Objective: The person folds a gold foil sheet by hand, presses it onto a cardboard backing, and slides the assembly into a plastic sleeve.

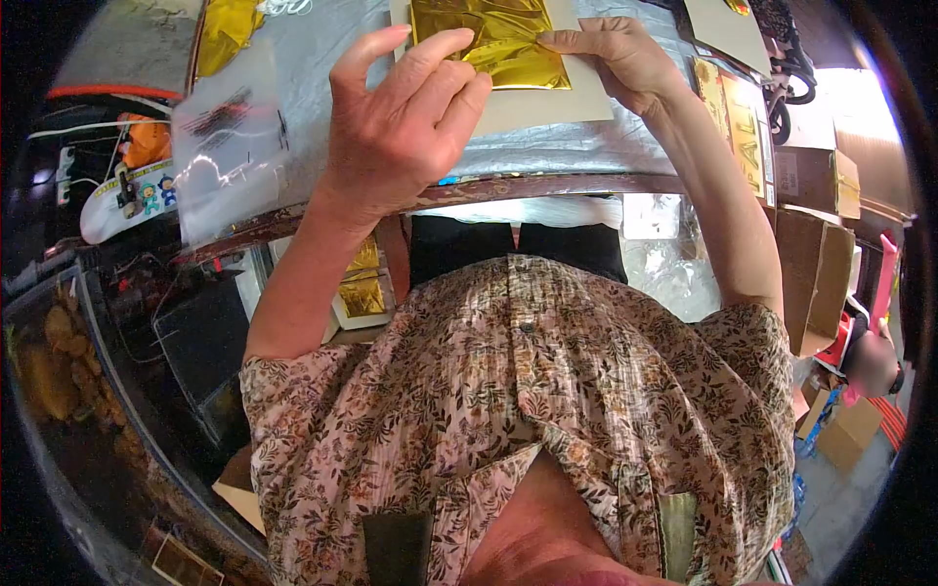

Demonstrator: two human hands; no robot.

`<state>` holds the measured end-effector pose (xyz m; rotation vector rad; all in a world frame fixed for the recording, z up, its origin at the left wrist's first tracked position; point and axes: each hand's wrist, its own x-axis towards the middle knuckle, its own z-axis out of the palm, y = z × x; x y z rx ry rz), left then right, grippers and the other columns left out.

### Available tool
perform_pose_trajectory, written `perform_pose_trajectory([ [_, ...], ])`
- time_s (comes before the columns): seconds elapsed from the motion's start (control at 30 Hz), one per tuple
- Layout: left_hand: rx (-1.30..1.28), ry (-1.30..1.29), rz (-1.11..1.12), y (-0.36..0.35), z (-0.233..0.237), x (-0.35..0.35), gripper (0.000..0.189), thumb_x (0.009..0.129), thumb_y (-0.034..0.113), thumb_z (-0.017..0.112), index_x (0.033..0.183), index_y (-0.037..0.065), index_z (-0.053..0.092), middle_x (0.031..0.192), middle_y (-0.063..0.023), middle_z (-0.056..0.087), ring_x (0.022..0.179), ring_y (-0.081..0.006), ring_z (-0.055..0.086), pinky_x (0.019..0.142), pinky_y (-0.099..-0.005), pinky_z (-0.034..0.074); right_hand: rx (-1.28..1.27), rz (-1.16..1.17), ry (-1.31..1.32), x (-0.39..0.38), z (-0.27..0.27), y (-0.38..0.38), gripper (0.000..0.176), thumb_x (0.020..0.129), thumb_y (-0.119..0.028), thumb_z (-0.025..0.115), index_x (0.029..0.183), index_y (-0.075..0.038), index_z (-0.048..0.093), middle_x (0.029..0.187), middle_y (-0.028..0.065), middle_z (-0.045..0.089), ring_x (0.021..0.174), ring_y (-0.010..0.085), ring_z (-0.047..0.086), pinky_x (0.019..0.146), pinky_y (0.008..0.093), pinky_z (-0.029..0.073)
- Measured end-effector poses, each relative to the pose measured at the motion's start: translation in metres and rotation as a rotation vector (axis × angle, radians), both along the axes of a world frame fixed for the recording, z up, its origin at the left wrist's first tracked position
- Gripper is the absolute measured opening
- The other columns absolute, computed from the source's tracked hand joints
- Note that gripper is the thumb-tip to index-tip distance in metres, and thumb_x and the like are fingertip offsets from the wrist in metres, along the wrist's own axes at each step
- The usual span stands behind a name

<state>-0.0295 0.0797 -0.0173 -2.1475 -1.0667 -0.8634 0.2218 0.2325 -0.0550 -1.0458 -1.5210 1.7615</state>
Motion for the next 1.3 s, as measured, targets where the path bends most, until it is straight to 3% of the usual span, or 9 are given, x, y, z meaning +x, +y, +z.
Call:
perform_pose_trajectory([
  [0.3,-0.053,0.002,0.013,-0.016,0.002,-0.008,0.019,0.079,0.013,0.076,0.097,0.018,0.079,0.096,0.0085,0.069,0.11,-0.0111,0.066,0.107,-0.0415,0.032,-0.13,0.069,0.03,-0.007,0.044,-0.029,0.013,0.087,-0.014,0.084,0.085,-0.002,0.077,0.086,0.0069,0.075,0.077,0.0129,0.071,0.076,0.0263,0.057],
  [0.37,-0.084,-0.011,0.021,-0.02,0.003,-0.01,0.02,0.079,0.013,0.075,0.098,0.019,0.08,0.097,0.0092,0.069,0.109,-0.0111,0.066,0.106,-0.0407,0.032,-0.167,0.021,0.08,-0.006,0.035,-0.025,0.017,0.083,-0.009,0.086,0.086,0.002,0.074,0.085,0.0122,0.075,0.072,0.0186,0.073,0.069,0.0322,0.062],
  [0.47,-0.101,-0.069,0.022,-0.024,0.0,-0.015,0.024,0.076,0.015,0.079,0.099,0.021,0.081,0.098,0.0105,0.07,0.107,-0.011,0.065,0.105,-0.0393,0.032,-0.154,0.05,0.071,-0.003,0.032,-0.023,0.015,0.088,-0.014,0.083,0.092,0.0,0.079,0.086,0.0077,0.077,0.075,0.0135,0.073,0.073,0.0273,0.059],
  [0.67,-0.245,-0.392,-0.048,-0.023,-0.008,-0.02,0.034,0.069,0.012,0.087,0.1,0.027,0.081,0.116,0.007,0.07,0.119,-0.02,0.06,0.104,-0.0374,0.036,-0.093,0.048,0.03,-0.001,0.044,-0.027,0.02,0.091,-0.015,0.08,0.102,0.001,0.078,0.094,0.009,0.078,0.082,0.0138,0.074,0.079,0.027,0.059],
  [0.73,-0.323,-0.521,-0.026,-0.027,-0.006,-0.019,0.029,0.074,0.013,0.086,0.1,0.026,0.081,0.134,0.0017,0.064,0.129,-0.0275,0.054,0.106,-0.039,0.038,-0.071,0.039,0.032,-0.005,0.047,-0.03,0.021,0.091,-0.015,0.079,0.104,0.002,0.078,0.094,0.0092,0.078,0.081,0.0136,0.074,0.078,0.027,0.059],
  [0.87,-0.34,-0.565,-0.071,-0.027,-0.018,-0.019,0.032,0.082,0.009,0.082,0.112,0.02,0.08,0.147,-0.008,0.056,0.136,-0.0261,0.05,0.114,-0.0412,0.039,-0.003,0.021,0.041,-0.008,0.051,-0.033,0.022,0.092,-0.015,0.079,0.107,0.001,0.077,0.093,0.0084,0.078,0.08,0.0133,0.074,0.079,0.0269,0.059],
  [1.03,-0.498,-1.233,-0.15,-0.019,-0.005,-0.011,0.031,0.087,0.018,0.079,0.117,0.015,0.078,0.15,-0.0133,0.051,0.14,-0.0286,0.046,0.111,-0.0419,0.041,0.043,0.044,-0.042,-0.005,0.049,-0.033,0.017,0.092,-0.016,0.079,0.098,0.0,0.079,0.086,0.0059,0.077,0.069,0.0091,0.068,0.067,0.0239,0.055],
  [1.17,-0.358,-0.492,-0.051,0.011,0.01,-0.05,0.033,0.092,0.011,0.072,0.125,0.011,0.074,0.138,-0.0097,0.064,0.121,-0.0266,0.064,0.102,-0.0365,0.049,0.068,-0.011,-0.082,-0.008,0.045,-0.03,0.014,0.091,-0.016,0.081,0.084,-0.004,0.078,0.069,-0.0013,0.069,0.053,0.0045,0.054,0.05,0.0222,0.039],
  [1.3,-0.389,-0.283,-0.258,0.05,0.0,-0.046,0.031,0.093,0.006,0.068,0.123,0.004,0.072,0.133,-0.007,0.067,0.116,-0.0261,0.066,0.099,-0.0381,0.053,0.047,0.021,-0.163,-0.014,0.024,-0.014,0.025,0.089,-0.016,0.084,0.07,-0.006,0.07,0.057,-0.0067,0.052,0.048,0.0037,0.035,0.047,0.0282,0.023],
])
